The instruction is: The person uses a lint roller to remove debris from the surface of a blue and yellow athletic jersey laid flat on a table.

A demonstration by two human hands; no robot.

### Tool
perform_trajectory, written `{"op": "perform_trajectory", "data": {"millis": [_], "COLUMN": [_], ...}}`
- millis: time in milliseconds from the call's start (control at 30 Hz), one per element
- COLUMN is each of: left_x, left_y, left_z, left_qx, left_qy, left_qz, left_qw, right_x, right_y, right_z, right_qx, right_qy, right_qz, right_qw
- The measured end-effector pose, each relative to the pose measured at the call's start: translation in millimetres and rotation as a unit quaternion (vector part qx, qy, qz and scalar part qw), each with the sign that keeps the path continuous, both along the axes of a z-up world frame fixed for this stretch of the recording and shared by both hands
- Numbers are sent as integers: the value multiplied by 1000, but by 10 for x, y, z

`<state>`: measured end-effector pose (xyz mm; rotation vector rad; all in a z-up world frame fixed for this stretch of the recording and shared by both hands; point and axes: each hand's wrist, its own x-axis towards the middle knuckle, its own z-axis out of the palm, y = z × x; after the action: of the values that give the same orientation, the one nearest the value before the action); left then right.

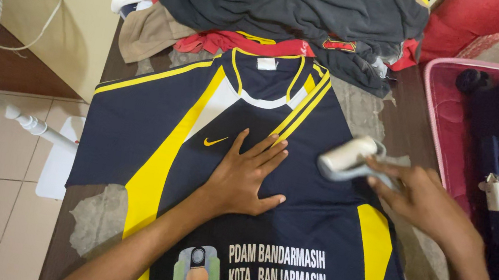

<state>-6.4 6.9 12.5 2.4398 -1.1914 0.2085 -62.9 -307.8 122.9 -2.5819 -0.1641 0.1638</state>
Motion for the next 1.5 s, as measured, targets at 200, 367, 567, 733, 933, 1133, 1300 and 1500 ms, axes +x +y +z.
{"op": "perform_trajectory", "data": {"millis": [200, 367, 567, 733, 933, 1133, 1300, 1500], "left_x": [-18, -62, -222, -377, -465, -444, -473, -599], "left_y": [-31, -218, -782, -878, -708, -636, -641, -670], "left_z": [170, 261, -233, -359, -45, 25, -37, -59], "left_qx": [35, 118, 79, -8, -60, -79, -76, -14], "left_qy": [28, 40, -101, -32, -2, -21, -21, -1], "left_qz": [6, 39, -35, -4, -25, -41, -26, 20], "left_qw": [999, 991, 991, 999, 998, 996, 997, 1000], "right_x": [567, 315, -242, -120, 275, 93, -111, 252], "right_y": [286, 212, 119, 112, 171, 170, 88, 62], "right_z": [-198, -101, 6, -27, -170, -89, -46, -287], "right_qx": [12, -4, -46, -35, 23, -43, -19, 1], "right_qy": [-35, -3, 12, -9, -109, 18, -17, -129], "right_qz": [-32, -46, -94, -69, 5, -97, -82, 14], "right_qw": [999, 999, 994, 997, 994, 994, 996, 992]}}
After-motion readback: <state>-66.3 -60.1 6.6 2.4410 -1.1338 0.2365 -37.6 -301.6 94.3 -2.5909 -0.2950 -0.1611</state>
